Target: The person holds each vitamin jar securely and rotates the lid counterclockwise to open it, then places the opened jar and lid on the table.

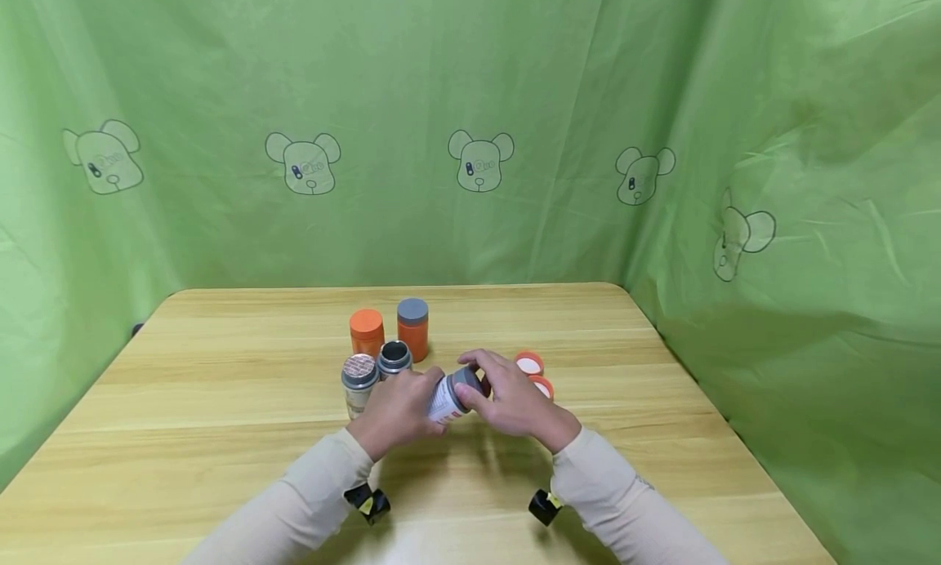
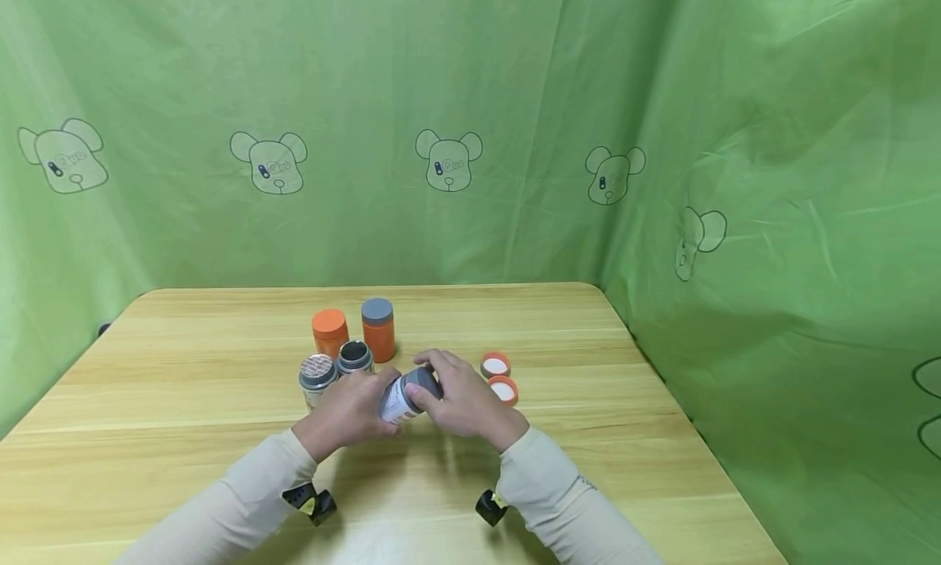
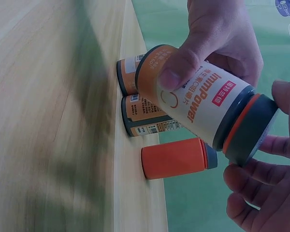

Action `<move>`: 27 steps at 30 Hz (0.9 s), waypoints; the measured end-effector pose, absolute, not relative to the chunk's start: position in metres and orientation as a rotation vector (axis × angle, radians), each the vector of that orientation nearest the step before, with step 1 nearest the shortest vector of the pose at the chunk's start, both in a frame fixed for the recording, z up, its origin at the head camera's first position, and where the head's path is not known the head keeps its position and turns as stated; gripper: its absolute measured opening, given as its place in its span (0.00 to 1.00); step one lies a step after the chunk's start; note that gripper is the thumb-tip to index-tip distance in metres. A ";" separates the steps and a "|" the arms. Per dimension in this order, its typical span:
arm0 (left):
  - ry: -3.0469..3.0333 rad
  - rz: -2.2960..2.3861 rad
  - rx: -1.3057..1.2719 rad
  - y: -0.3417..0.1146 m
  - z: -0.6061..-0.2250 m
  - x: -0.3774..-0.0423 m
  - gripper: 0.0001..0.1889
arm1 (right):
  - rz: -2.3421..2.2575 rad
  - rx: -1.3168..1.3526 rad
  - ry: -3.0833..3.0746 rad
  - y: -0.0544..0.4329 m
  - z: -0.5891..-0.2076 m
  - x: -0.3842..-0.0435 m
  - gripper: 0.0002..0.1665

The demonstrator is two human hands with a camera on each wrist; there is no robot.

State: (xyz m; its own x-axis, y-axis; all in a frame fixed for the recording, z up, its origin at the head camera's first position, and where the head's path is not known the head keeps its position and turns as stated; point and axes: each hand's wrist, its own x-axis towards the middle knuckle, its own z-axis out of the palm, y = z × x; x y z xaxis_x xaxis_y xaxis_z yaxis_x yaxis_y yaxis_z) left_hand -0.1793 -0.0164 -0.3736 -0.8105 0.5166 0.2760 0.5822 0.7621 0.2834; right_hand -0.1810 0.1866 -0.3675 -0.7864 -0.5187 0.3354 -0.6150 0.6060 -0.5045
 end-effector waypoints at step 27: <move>-2.794 -0.542 -0.872 -0.015 -0.371 -0.177 0.28 | 0.947 0.969 -2.702 0.189 -0.366 -0.179 0.24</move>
